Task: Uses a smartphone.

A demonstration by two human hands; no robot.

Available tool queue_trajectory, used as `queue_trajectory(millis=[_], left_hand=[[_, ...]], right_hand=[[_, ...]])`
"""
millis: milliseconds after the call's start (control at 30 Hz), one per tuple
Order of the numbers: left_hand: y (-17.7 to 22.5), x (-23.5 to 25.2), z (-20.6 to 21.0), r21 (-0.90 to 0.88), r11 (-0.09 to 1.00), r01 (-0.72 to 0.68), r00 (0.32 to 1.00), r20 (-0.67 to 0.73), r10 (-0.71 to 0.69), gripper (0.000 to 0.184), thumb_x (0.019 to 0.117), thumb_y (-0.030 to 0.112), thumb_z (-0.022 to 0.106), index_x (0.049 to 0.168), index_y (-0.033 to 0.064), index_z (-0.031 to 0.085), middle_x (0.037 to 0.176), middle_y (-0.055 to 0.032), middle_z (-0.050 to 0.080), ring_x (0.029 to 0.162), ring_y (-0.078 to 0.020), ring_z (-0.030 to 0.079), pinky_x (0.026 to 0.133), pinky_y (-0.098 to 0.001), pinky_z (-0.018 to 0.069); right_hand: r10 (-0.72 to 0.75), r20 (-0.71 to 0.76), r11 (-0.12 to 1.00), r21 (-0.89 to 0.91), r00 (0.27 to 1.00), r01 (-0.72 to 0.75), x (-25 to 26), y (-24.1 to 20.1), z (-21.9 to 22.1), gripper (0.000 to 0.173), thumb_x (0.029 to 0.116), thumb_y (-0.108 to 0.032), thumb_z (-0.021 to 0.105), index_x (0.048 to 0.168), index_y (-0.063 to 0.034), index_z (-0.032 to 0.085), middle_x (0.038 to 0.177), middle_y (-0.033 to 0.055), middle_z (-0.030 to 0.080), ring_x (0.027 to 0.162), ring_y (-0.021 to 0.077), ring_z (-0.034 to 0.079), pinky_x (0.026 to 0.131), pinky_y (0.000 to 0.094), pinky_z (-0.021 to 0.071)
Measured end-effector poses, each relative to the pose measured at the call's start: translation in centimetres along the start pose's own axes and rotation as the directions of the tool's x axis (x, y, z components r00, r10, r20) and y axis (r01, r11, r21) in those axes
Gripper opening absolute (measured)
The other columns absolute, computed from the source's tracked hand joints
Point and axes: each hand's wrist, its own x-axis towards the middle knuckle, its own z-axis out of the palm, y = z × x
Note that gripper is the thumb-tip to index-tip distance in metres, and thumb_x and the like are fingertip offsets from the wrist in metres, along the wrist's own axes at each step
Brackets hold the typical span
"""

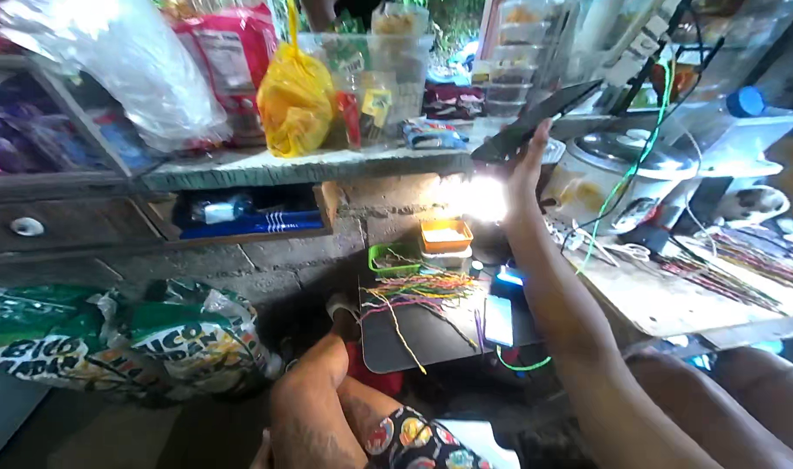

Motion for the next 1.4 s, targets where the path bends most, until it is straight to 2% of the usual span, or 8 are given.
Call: queue_trajectory(millis=[100, 200, 400, 533, 600, 733, 1100, 1400], left_hand=[[2.7, 0.1, -0.2, 0.135, 0.968, -0.213, 0.975, 0.089, 0.203, 0.057, 0.1097, 0.042, 0.031, 0.156, 0.01, 0.037, 0.156, -0.0083, 0.045, 0.142, -0.016, 0.044, 0.117, -0.0415, 0.0381], [5.7, -0.9, 0.8, 0.234, 0.904, -0.358, 0.933, 0.122, 0.338, 0.063, 0.1074, 0.043, 0.036, 0.157, 0.0038, 0.034, 0.163, -0.0144, 0.032, 0.15, -0.022, 0.032, 0.122, -0.0429, 0.0291], [9.0, -6.7, 5.8, 0.058, 0.885, -0.462, 0.856, 0.291, 0.428, 0.063, 0.1046, 0.042, 0.042, 0.155, 0.0045, 0.036, 0.156, -0.0103, 0.044, 0.139, -0.0181, 0.047, 0.114, -0.0405, 0.042], [9.3, -10.1, 7.6, -0.31, 0.907, -0.286, 0.797, 0.448, 0.405, 0.06, 0.1036, 0.06, 0.037, 0.144, 0.0172, 0.048, 0.125, 0.0031, 0.065, 0.112, -0.0089, 0.064, 0.094, -0.0324, 0.0562], [9.8, -11.7, 7.5, -0.446, 0.878, -0.174, 0.802, 0.453, 0.389, 0.055, 0.1022, 0.064, 0.035, 0.126, 0.0216, 0.059, 0.105, 0.0009, 0.072, 0.093, -0.0114, 0.071, 0.074, -0.0339, 0.0622], [10.6, -13.1, 6.8, -0.526, 0.829, -0.19, 0.752, 0.465, 0.467, 0.063, 0.0995, 0.072, 0.029, 0.116, 0.0221, 0.063, 0.095, -0.0005, 0.071, 0.082, -0.0114, 0.071, 0.063, -0.0336, 0.0615], [11.4, -13.6, 6.8, -0.64, 0.751, -0.164, 0.642, 0.509, 0.574, 0.059, 0.1016, 0.068, 0.03, 0.113, 0.0223, 0.066, 0.097, 0.0009, 0.073, 0.086, -0.0091, 0.072, 0.069, -0.0306, 0.0625], [11.4, -13.4, 6.5, -0.633, 0.756, -0.165, 0.67, 0.491, 0.557, 0.062, 0.1013, 0.069, 0.03, 0.12, 0.02, 0.065, 0.104, -0.0026, 0.073, 0.09, -0.0128, 0.073, 0.073, -0.0346, 0.0629]], right_hand=[[0.246, 0.319, 0.91, 0.249, 0.915, -0.331, -9.3, 2.4, -2.4, 0.078, 0.0978, -0.076, 0.014, 0.14, -0.0197, 0.046, 0.134, 0.0081, 0.061, 0.118, 0.0272, 0.065, 0.088, 0.048, 0.0606], [0.464, 0.428, 0.717, 0.332, 0.775, -0.613, -17.5, 5.5, -3.9, 0.068, 0.0977, -0.072, 0.04, 0.139, -0.0199, 0.055, 0.129, 0.0069, 0.067, 0.111, 0.0221, 0.069, 0.083, 0.0387, 0.0633], [0.722, 0.611, 0.444, -0.048, 0.325, -0.895, -26.9, 7.5, -2.7, 0.076, 0.1007, -0.072, 0.02, 0.131, -0.0136, 0.058, 0.114, 0.0151, 0.071, 0.098, 0.0314, 0.073, 0.076, 0.0497, 0.0636], [0.512, 0.847, 0.471, -0.139, 0.141, -0.871, -30.7, 6.1, -1.4, 0.05, 0.0984, -0.047, 0.058, 0.142, -0.0253, 0.047, 0.125, 0.0113, 0.067, 0.105, 0.0303, 0.071, 0.08, 0.0483, 0.0632], [0.422, 0.904, 0.497, -0.166, 0.07, -0.852, -31.9, 5.1, -0.8, 0.065, 0.0897, -0.021, 0.068, 0.147, -0.0318, 0.04, 0.129, 0.0077, 0.066, 0.11, 0.0287, 0.07, 0.084, 0.0477, 0.0629], [0.353, 0.934, 0.572, -0.175, 0.048, -0.801, -33.0, 3.6, -0.3, 0.087, 0.0842, -0.003, 0.068, 0.154, -0.0343, 0.028, 0.135, 0.0054, 0.061, 0.116, 0.0278, 0.067, 0.089, 0.0473, 0.0619], [0.416, 0.906, 0.623, -0.227, 0.072, -0.749, -33.5, 2.2, 0.3, 0.082, 0.0885, 0.005, 0.057, 0.153, -0.0373, 0.029, 0.131, 0.0042, 0.065, 0.111, 0.0247, 0.07, 0.092, 0.0443, 0.0613], [0.415, 0.907, 0.617, -0.224, 0.07, -0.754, -33.8, 2.3, 0.4, 0.082, 0.0882, 0.002, 0.059, 0.153, -0.0393, 0.029, 0.133, 0.0034, 0.063, 0.114, 0.0248, 0.069, 0.094, 0.0467, 0.0604]])
